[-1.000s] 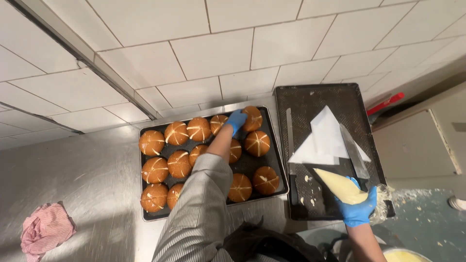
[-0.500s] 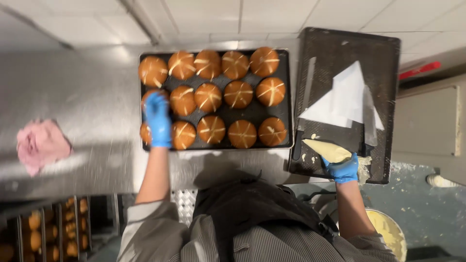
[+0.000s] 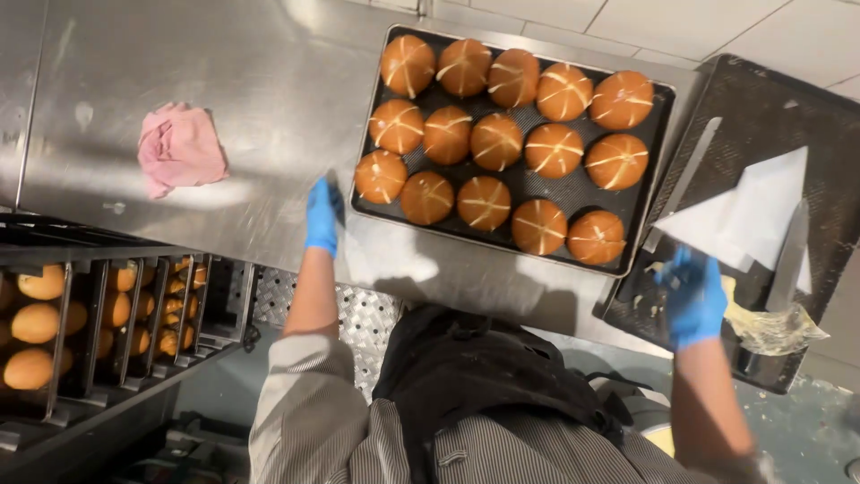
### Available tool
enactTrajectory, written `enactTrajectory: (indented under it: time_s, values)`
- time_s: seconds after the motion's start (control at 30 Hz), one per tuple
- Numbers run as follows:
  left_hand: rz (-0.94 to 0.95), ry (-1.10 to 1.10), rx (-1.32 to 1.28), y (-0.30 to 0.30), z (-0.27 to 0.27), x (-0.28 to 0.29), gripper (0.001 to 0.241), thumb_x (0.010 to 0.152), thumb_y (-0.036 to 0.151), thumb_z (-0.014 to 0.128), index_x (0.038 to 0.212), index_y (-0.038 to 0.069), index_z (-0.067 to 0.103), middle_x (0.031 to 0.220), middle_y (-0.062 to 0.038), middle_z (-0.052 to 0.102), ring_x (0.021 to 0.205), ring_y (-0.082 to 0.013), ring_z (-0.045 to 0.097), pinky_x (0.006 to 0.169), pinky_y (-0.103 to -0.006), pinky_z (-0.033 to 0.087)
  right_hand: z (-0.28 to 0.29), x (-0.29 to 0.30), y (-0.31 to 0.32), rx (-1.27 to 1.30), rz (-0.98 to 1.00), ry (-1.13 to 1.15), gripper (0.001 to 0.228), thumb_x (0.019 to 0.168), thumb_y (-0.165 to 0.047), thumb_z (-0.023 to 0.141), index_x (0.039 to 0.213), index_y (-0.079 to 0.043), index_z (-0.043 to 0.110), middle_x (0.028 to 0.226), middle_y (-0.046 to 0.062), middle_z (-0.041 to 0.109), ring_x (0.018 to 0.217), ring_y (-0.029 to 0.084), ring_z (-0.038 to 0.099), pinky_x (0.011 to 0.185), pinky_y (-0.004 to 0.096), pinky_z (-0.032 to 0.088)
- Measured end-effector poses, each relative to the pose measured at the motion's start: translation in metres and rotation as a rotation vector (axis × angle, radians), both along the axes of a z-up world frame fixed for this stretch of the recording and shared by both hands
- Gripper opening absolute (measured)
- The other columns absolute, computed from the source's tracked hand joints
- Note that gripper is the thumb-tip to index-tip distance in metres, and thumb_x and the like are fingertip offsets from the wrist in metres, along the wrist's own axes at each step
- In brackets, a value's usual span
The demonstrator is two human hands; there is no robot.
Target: Filling baked buns with cream using a piping bag and moving trays to a cooling rack.
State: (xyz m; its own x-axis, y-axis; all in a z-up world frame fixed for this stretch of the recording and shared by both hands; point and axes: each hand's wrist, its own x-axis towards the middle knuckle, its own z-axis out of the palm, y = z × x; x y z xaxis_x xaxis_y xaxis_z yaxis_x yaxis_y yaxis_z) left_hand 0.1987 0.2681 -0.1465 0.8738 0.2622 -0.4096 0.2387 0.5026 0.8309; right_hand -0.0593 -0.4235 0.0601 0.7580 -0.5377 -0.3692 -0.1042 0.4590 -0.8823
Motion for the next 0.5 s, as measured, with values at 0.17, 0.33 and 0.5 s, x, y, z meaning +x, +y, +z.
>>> enactTrajectory:
  time_s: [0.17,0.33,0.5]
  values:
    - [-0.208,0.092,0.196,-0.018,-0.030,0.015,0.054,0.106,0.052,0.053,0.117,0.002,0.070,0.099,-0.002,0.059,0.087,-0.0132,0.051,0.075,-0.0287,0.040,-0.032,0.119,-0.029,-0.803,0.199,0.256,0.027,0.107,-0.022,0.064,0.125,-0.002,0.069,0.102,0.006,0.066,0.091,0.015,0.059,0.078,0.032,0.049]
    - [-0.257,-0.003,0.251,-0.030,-0.071,0.007,0.040,0.081,-0.002,0.051,0.117,0.006,0.066,0.092,-0.008,0.067,0.080,-0.0206,0.061,0.068,-0.0369,0.052,-0.102,0.160,-0.111,-0.911,0.458,0.351,0.037,0.095,-0.007,0.063,0.131,0.000,0.068,0.106,0.011,0.072,0.083,0.016,0.065,0.072,0.031,0.052]
    - [-0.450,-0.045,0.688,-0.040,-0.024,-0.001,0.015,0.088,0.001,0.060,0.094,-0.001,0.073,0.078,-0.015,0.065,0.077,-0.0241,0.059,0.069,-0.0454,0.053,-0.055,0.186,-0.081,-1.832,0.618,0.520,0.035,0.094,-0.030,0.061,0.118,-0.010,0.076,0.123,0.025,0.070,0.111,0.048,0.065,0.097,0.053,0.052]
